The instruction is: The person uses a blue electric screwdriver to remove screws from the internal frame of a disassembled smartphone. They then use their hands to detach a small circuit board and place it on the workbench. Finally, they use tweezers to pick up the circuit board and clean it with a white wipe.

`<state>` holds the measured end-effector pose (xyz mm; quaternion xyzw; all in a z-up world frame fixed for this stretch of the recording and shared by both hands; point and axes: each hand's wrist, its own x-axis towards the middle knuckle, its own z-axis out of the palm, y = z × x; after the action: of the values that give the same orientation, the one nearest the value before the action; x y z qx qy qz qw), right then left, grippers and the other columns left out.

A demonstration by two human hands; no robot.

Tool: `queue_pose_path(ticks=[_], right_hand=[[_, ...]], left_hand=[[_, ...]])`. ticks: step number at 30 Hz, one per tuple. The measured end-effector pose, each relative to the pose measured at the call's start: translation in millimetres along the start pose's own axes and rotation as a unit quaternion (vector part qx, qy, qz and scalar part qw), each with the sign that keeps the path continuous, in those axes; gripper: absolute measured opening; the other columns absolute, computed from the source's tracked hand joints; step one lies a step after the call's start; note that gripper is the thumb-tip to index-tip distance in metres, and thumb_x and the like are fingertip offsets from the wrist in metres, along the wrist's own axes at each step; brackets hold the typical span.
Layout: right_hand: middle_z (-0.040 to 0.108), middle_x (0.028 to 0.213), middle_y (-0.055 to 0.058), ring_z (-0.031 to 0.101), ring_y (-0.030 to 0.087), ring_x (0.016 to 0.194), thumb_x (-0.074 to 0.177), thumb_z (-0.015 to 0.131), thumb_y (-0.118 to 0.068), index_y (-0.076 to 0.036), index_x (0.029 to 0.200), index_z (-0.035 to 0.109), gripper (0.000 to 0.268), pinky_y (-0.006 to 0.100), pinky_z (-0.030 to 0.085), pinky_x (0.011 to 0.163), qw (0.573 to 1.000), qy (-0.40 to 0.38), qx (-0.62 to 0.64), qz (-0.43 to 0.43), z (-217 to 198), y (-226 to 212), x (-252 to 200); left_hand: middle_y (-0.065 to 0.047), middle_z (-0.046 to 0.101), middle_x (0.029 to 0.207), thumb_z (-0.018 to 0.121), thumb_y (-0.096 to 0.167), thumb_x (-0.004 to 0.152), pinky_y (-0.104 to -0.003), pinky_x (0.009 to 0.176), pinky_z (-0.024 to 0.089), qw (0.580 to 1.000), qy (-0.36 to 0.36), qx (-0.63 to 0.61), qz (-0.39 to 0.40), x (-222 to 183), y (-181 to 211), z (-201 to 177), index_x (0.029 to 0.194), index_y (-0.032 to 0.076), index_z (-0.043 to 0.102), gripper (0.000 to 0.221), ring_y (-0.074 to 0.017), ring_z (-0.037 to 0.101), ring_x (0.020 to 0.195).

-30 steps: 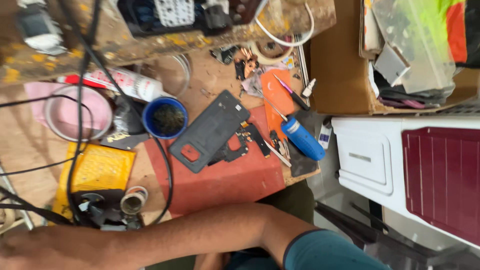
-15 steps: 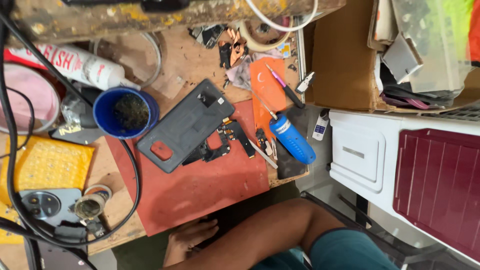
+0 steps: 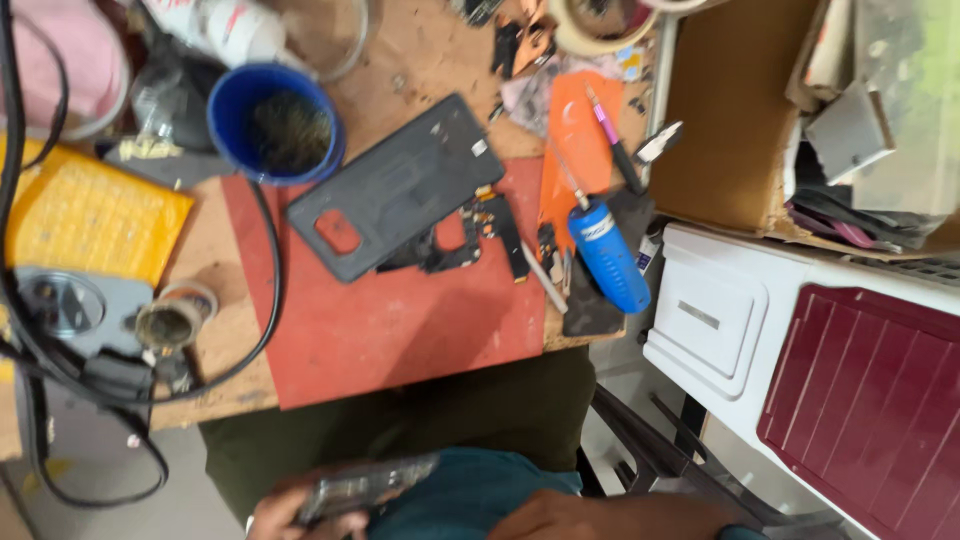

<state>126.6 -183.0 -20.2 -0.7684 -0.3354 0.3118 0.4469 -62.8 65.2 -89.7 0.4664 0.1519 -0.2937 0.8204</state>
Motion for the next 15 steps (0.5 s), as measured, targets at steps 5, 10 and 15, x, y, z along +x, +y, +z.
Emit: queue_pose_path(ticks=[5, 10, 15], right_hand=[[0.072, 0.122, 0.011, 0.076, 0.029, 0.11, 0.098, 0.076, 0.006, 0.001, 0.122, 0.062, 0.029, 0.041, 0.064, 0.095, 0.995, 0.008, 0.037, -0.095, -28, -50, -18], [0.072, 0.109, 0.012, 0.077, 0.027, 0.098, 0.082, 0.084, 0.01, 0.003, 0.103, 0.068, 0.028, 0.04, 0.067, 0.087, 0.963, 0.209, -0.058, -0.158, -44, -79, 18], [0.071, 0.103, 0.019, 0.074, 0.033, 0.097, 0.08, 0.087, 0.005, 0.007, 0.099, 0.072, 0.024, 0.041, 0.066, 0.083, 0.942, 0.139, -0.192, -0.239, -51, -100, 18]], left_hand=[[-0.01, 0.075, 0.1, 0.073, 0.005, 0.091, -0.031, 0.077, 0.058, 0.986, 0.152, -0.027, 0.06, 23, 74, 71, 0.121, -0.007, 0.066, 0.033, -0.0146, 0.068, 0.087], [-0.01, 0.072, 0.111, 0.062, 0.013, 0.104, -0.03, 0.088, 0.056, 0.971, 0.144, -0.144, 0.128, 54, 138, 108, 0.135, -0.006, 0.058, 0.037, -0.0138, 0.067, 0.096], [-0.014, 0.071, 0.127, 0.053, 0.025, 0.11, -0.034, 0.104, 0.054, 0.961, 0.089, -0.189, 0.181, 47, 157, 112, 0.144, -0.004, 0.05, 0.045, -0.0198, 0.069, 0.116]])
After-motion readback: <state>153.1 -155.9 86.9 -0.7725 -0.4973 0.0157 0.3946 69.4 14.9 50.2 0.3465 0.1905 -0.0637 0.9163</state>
